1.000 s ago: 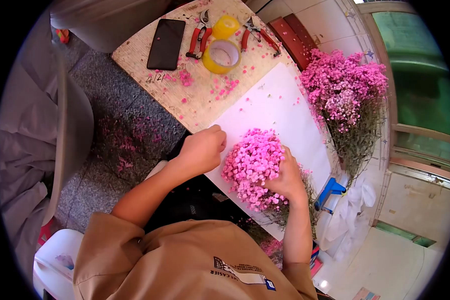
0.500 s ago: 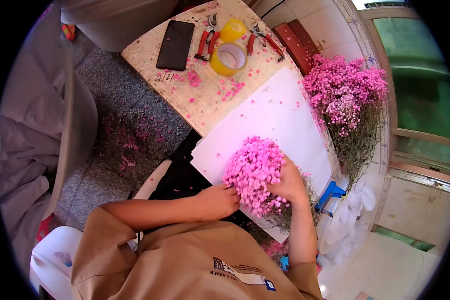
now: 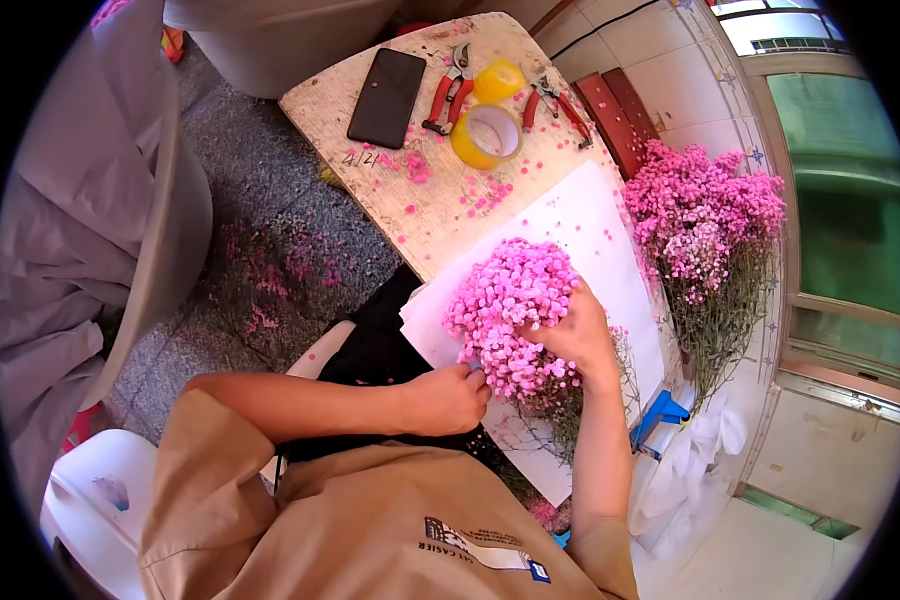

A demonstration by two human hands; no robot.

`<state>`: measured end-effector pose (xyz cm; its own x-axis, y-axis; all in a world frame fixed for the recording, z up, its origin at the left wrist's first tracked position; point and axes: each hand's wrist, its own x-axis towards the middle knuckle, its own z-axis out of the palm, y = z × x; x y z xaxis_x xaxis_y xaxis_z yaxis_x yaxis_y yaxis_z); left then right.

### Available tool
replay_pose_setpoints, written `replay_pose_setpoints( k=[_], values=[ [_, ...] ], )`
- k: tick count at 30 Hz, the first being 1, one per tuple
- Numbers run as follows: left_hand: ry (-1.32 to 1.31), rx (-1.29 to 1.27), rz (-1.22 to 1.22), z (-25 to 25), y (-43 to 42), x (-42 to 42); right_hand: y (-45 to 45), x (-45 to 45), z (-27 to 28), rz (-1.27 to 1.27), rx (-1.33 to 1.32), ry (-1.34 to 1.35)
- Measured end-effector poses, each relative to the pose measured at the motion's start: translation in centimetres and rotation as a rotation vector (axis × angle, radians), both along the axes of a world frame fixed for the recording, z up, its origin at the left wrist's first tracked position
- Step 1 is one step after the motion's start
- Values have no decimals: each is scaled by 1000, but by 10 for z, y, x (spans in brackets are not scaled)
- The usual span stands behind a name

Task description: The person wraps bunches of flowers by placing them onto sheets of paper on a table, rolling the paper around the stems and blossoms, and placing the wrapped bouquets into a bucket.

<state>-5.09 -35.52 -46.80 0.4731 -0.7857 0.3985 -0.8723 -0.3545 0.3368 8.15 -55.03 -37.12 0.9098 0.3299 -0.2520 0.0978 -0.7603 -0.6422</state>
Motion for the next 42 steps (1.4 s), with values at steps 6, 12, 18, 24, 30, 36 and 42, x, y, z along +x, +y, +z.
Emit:
replay_pose_setpoints(
  k=[6, 12, 18, 24, 30, 36, 42],
  values=[
    [6, -15, -55, -1, 6, 4, -3, -5, -10, -44, 10, -72],
    [-246, -105, 35, 28, 47, 38, -13, 19, -15, -58, 280, 262],
    [-488, -106, -64, 70, 30, 79, -39, 22, -57, 97, 88, -153],
    [-81, 9, -99, 92, 22, 66, 0, -31, -18, 178, -135, 202],
    [57, 47, -228, 104, 7, 105, -34, -13, 5, 132, 177, 158],
    [577, 306, -255, 115, -22, 164, -43, -84, 134, -84, -425, -693],
    [659, 473, -298, 107, -60, 222, -25, -130, 36, -25, -703, -469]
  ],
)
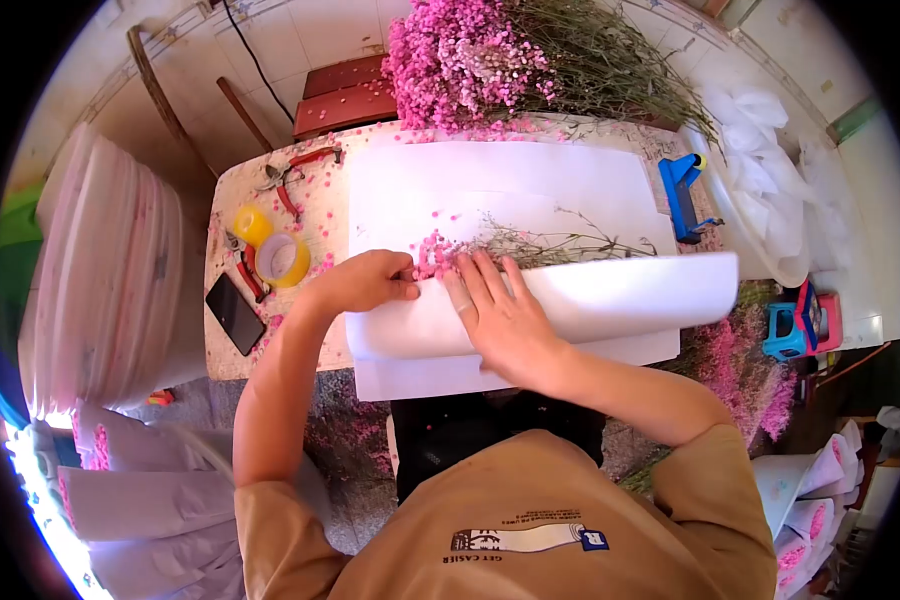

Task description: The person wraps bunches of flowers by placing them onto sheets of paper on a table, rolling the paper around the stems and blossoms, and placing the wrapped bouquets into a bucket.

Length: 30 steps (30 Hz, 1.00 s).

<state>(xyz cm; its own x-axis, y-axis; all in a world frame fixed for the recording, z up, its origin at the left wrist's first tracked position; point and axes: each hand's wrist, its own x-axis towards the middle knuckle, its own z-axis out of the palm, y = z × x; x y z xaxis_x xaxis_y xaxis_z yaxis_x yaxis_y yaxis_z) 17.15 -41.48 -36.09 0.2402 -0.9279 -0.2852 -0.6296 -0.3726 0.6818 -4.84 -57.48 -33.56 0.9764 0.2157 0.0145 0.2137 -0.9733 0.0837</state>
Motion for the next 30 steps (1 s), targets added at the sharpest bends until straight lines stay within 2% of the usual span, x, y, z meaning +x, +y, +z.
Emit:
replay_pose_setpoints(
  k=[2, 4, 6, 8, 9, 10, 12, 14, 16, 18, 19, 20, 22, 23, 25, 26, 29, 30],
  values=[
    [135, 68, 77, -1, -9, 9, -10, 14, -14, -18, 7, -44],
    [114, 108, 91, -2, -13, 9, -26, 30, -16, -62, 145, 165],
    [-806, -367, 243, 11, -7, -21, -42, 47, -14, -61, 242, 245],
    [-593, -378, 184, 31, -5, -58, -60, 67, -10, -46, 338, 333],
    [-592, -325, 67, 24, -2, -78, -70, 80, -6, -72, 407, 480],
    [-646, -130, -6, 24, -9, -95, -76, 92, -3, -88, 467, 628],
    [-842, -75, -17, 14, -19, -94, -88, 98, -9, -54, 470, 635],
    [-837, -69, -27, 4, -31, -74, -105, 99, -33, -64, 513, 292],
    [-823, -75, -50, 5, -45, -49, -119, 99, -22, -83, 421, 318],
    [-603, 67, -134, 14, -62, -20, -142, 92, -19, -107, 294, 310],
    [-555, 129, -180, 16, -73, -6, -153, 95, -16, -133, 340, 441],
    [-471, 178, -228, 15, -83, 9, -154, 98, -10, -131, 339, 434],
    [-239, 321, -276, 12, -106, 37, -155, 103, 3, -207, 422, 720],
    [-244, 323, -277, 6, -109, 48, -156, 105, 0, -207, 424, 714],
    [106, 368, -296, -5, -111, 62, -158, 107, -11, -173, 420, 716],
    [106, 376, -301, -2, -108, 57, -155, 105, -11, -174, 429, 715],
    [-326, 315, -188, 8, -79, 13, -137, 82, -10, -136, 373, 669],
    [-374, 255, -156, 4, -60, -4, -129, 68, -14, -101, 363, 589]
  ],
)
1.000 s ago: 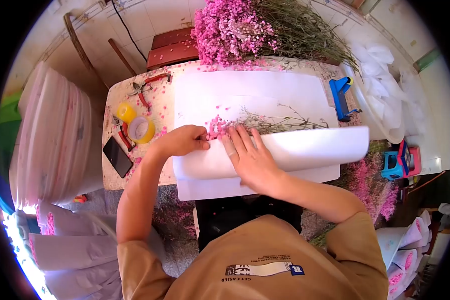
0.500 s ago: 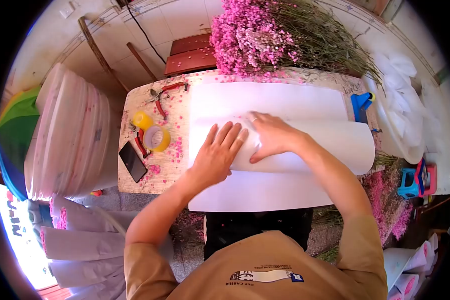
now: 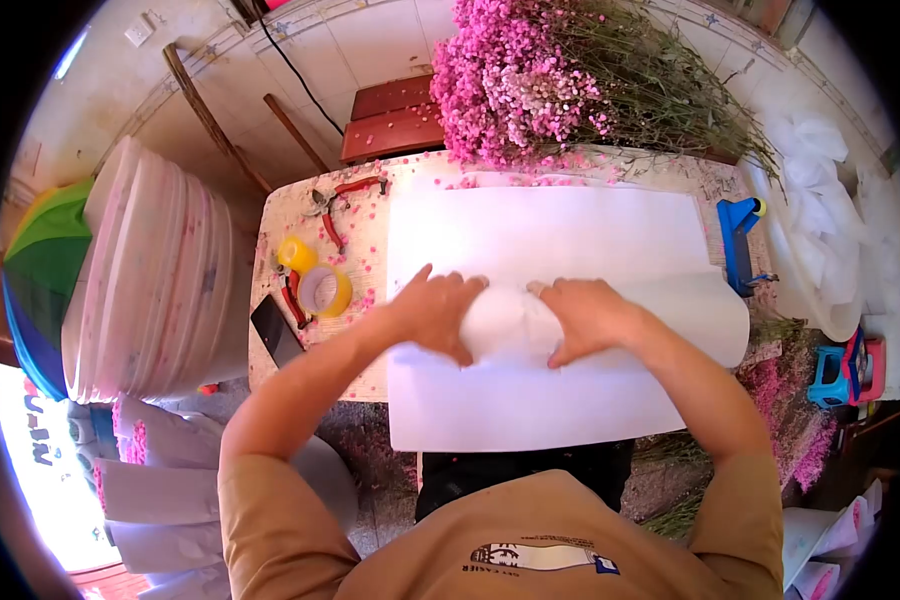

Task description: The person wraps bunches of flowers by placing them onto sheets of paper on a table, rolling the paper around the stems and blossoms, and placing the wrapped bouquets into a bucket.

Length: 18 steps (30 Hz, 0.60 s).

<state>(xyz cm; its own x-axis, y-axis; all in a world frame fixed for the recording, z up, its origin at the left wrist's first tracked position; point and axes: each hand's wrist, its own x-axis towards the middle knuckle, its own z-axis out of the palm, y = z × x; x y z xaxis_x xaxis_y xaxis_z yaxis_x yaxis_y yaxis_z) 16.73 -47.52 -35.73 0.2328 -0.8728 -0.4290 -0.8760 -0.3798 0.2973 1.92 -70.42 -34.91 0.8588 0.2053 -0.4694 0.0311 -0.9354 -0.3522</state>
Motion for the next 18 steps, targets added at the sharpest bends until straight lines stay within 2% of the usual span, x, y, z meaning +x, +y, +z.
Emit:
replay_pose_setpoints(
  k=[2, 4, 5, 7, 9, 11, 12, 13, 14, 15, 16, 17, 18],
  values=[
    [-105, -116, 73, 1, 32, -45, 19, -31, -11, 38, -1, -77],
    [-261, -314, 86, -5, 62, -88, 41, -69, -23, 96, -28, -467],
    [-339, -376, 89, -5, 73, -106, 52, -88, -31, 104, -16, -457],
    [-472, -403, 50, -15, 87, -128, 66, -111, -44, 161, -275, -821],
    [-540, -415, 33, -15, 89, -134, 72, -119, -44, 152, -255, -816],
    [-461, -399, 23, -8, 86, -128, 70, -119, -40, 145, -245, -815],
    [-463, -404, 28, -8, 83, -120, 66, -113, -37, 104, -180, -663],
    [-315, -348, 37, -7, 78, -108, 62, -104, -34, 60, -116, -511],
    [-167, -289, 41, -7, 73, -95, 57, -91, -27, 62, -118, -515],
    [-133, -304, 22, -9, 66, -79, 49, -73, -17, 37, -33, -347],
    [12, -190, 43, -4, 54, -62, 39, -55, -9, 11, 51, -178],
    [160, -95, 33, -1, 42, -40, 24, -34, -10, 8, 43, -182],
    [306, 0, 21, 0, 28, -18, 8, -13, -16, 35, 209, -22]
  ],
)
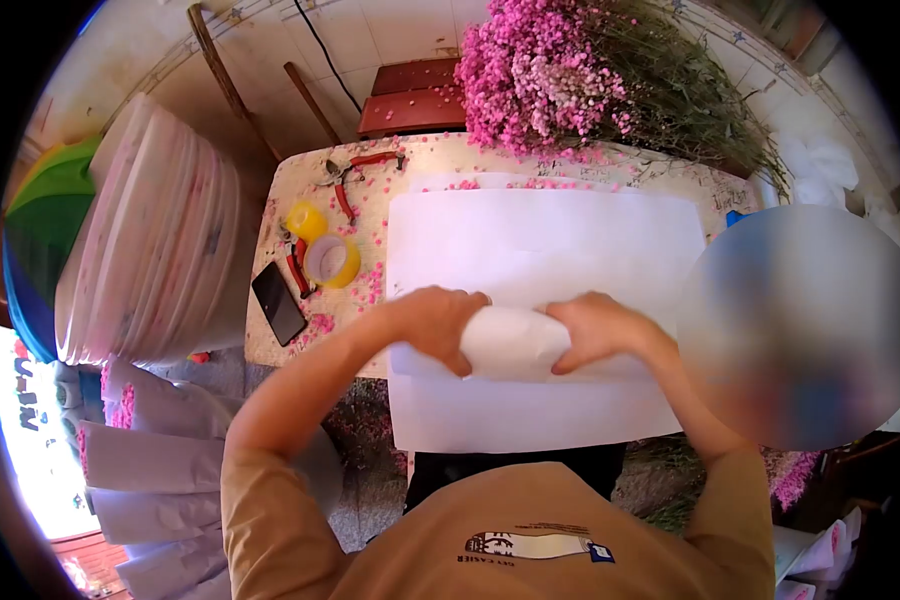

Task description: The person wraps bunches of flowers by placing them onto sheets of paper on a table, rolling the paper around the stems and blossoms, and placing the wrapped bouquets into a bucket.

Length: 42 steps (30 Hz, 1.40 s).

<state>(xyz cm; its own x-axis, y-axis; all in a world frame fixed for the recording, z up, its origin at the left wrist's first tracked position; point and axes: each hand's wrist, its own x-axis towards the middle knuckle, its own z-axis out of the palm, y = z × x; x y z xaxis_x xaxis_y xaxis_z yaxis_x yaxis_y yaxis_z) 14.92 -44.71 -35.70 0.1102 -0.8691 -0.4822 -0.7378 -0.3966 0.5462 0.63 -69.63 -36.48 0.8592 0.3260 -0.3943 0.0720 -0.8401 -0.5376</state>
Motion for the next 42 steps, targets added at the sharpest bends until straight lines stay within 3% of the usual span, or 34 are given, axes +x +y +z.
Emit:
replay_pose_setpoints(
  k=[1, 2, 4, 5, 7, 8, 10, 12, 15, 19, 25, 28, 29, 31, 35, 37, 40, 42],
  values=[
    [154, 159, 12, -1, -14, 22, -13, 18, -4, 48, 161, 157],
    [444, 227, -39, -7, -28, 41, -21, 31, -5, 44, 151, 146],
    [542, 462, -36, -17, -46, 61, -30, 50, -6, -158, 311, 595],
    [537, 464, -46, -6, -47, 56, -31, 53, -4, -188, 294, 631],
    [-213, 115, -32, 22, -35, 23, -37, 56, -12, -173, 325, 628],
    [-283, 14, -42, 15, -28, 2, -39, 57, -18, -149, 357, 622],
    [-688, -188, -9, 11, -16, -43, -40, 59, -21, -150, 365, 611],
    [-662, -227, 47, -2, -17, -38, -42, 58, -12, -134, 345, 595],
    [-401, -43, 84, 2, -33, -8, -45, 47, 2, -171, 48, -18],
    [-166, 104, -26, 9, -59, 31, -26, -1, -1, -115, -179, -305],
    [49, 133, -258, -11, -42, 26, -8, -11, 3, -60, -22, 72],
    [101, 149, -114, -15, -42, 30, -14, -1, -1, -77, 22, 213],
    [90, 141, -151, -6, -54, 28, -17, 1, -6, -116, 15, 204],
    [126, 416, -43, 14, -68, 27, -18, 6, -13, -202, -12, 92],
    [62, 432, -32, -10, -68, 38, -22, 12, -13, -155, 66, 216],
    [138, 421, 87, -14, -65, 35, -19, 7, -13, -181, 49, 222],
    [105, 349, 118, 19, -64, 5, -14, -4, -13, -176, 45, 81],
    [45, 329, 107, 15, -58, 0, -10, -11, -12, -183, 11, 28]
  ],
)
